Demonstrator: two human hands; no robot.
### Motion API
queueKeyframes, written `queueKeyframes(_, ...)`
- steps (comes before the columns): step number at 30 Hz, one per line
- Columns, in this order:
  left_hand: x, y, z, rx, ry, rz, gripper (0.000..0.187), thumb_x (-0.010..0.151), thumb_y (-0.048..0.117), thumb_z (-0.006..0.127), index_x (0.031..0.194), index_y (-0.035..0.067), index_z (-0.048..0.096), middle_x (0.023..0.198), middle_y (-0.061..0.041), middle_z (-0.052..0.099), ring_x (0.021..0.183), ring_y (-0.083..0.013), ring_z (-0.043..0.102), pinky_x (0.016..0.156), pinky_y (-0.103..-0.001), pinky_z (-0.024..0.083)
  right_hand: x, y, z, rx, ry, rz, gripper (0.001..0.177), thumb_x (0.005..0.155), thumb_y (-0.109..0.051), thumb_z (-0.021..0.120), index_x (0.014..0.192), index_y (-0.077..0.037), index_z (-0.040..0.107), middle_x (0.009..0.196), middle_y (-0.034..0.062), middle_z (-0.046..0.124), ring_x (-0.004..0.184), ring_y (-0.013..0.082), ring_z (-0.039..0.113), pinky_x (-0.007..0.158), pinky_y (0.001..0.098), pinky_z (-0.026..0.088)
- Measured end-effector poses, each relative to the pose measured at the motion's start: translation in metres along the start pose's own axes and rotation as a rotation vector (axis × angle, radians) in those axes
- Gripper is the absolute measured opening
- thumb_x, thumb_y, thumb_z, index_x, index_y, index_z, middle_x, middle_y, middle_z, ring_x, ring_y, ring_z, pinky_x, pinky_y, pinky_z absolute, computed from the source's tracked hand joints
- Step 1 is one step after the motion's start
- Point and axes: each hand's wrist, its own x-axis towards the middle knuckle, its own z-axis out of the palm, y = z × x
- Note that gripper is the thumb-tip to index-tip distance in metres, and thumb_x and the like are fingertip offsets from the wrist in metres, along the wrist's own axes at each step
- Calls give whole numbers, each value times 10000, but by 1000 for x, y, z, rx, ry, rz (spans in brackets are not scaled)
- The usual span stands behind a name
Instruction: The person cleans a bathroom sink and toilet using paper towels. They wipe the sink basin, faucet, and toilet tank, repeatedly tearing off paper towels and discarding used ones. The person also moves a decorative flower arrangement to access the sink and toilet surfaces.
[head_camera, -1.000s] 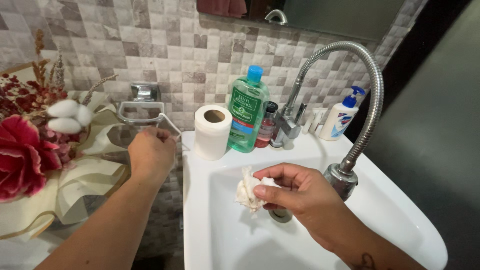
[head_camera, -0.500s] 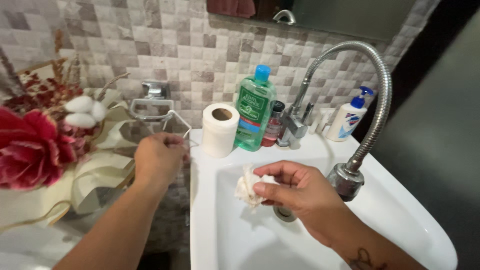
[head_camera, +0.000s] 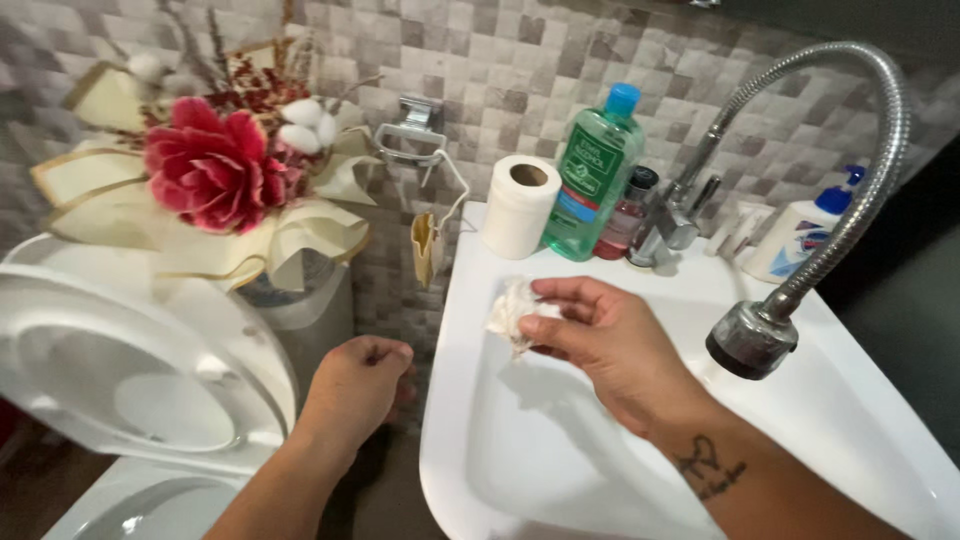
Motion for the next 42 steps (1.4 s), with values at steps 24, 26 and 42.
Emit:
queueKeyframes(24, -25, 48, 76, -11, -340, 292, 188, 888, 141, 640, 1021, 27, 707, 734, -35, 714, 728, -135, 744, 698, -279, 546, -51, -30, -212, -285, 943, -265, 438, 912, 2, 712, 1315, -20, 541, 1115, 172, 691, 895, 230, 689, 715, 292, 578)
queueKeyframes(26, -19, 53, 74, -53, -252, 284, 188, 888, 137, 643, 1016, 23, 718, 734, -38, 700, 734, -135, 746, 696, -282, 565, 6, 0, -259, -351, 894, -195, 526, 822, -5, 778, 1287, -26, 533, 1066, 150, 662, 877, 240, 681, 690, 304, 596)
queueKeyframes(42, -11, 12, -16, -63, 387, 333, 226, 863, 172, 692, 1030, 30, 748, 757, -31, 729, 694, -146, 684, 646, -285, 530, 131, 88, -267, -1192, 735, -235, 414, 814, -183, 834, 1173, -43, 680, 1136, 245, 687, 956, 364, 666, 825, 479, 546)
